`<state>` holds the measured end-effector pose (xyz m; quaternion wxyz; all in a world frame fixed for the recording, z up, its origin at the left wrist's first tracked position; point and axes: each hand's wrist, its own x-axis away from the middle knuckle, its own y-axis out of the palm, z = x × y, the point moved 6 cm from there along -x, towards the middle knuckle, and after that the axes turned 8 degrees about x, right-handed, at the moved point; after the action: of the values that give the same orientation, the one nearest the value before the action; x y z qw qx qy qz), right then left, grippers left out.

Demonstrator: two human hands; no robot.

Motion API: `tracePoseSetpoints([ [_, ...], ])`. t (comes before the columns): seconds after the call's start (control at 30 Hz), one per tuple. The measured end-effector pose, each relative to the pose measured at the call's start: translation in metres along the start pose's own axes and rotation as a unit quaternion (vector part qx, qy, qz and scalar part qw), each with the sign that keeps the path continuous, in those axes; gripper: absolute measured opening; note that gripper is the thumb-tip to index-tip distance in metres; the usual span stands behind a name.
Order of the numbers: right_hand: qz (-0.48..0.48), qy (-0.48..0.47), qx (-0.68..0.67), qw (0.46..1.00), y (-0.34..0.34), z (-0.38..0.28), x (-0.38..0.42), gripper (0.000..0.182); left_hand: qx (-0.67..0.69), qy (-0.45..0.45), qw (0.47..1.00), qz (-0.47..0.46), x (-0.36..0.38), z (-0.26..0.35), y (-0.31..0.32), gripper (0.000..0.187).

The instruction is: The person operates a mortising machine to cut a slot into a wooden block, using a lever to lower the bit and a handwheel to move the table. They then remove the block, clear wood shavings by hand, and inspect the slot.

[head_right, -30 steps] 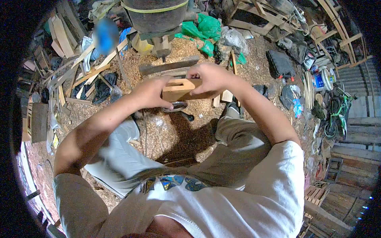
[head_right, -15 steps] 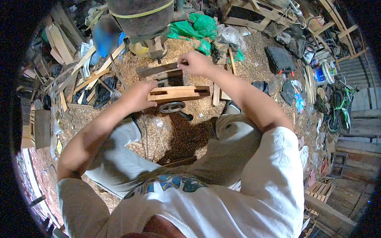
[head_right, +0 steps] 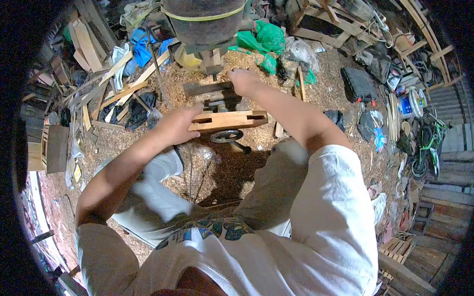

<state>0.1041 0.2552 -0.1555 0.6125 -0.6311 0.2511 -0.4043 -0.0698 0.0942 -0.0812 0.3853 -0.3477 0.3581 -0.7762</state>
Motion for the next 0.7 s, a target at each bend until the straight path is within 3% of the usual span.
tracePoseSetpoints([
  [0.4, 0.013, 0.002, 0.042, 0.999, 0.028, 0.018, -0.026, 0.026, 0.007, 0.001, 1.000, -0.014, 0.000, -0.010, 0.008, 0.086],
  [0.5, 0.019, 0.019, 0.052, 0.998, 0.049, 0.038, -0.032, 0.028, 0.000, 0.002, 1.000, -0.020, -0.002, -0.011, 0.010, 0.085],
  [0.7, 0.013, 0.046, 0.070, 0.996, 0.027, 0.067, 0.006, 0.028, -0.051, -0.028, 0.997, -0.050, -0.004, -0.005, 0.008, 0.085],
])
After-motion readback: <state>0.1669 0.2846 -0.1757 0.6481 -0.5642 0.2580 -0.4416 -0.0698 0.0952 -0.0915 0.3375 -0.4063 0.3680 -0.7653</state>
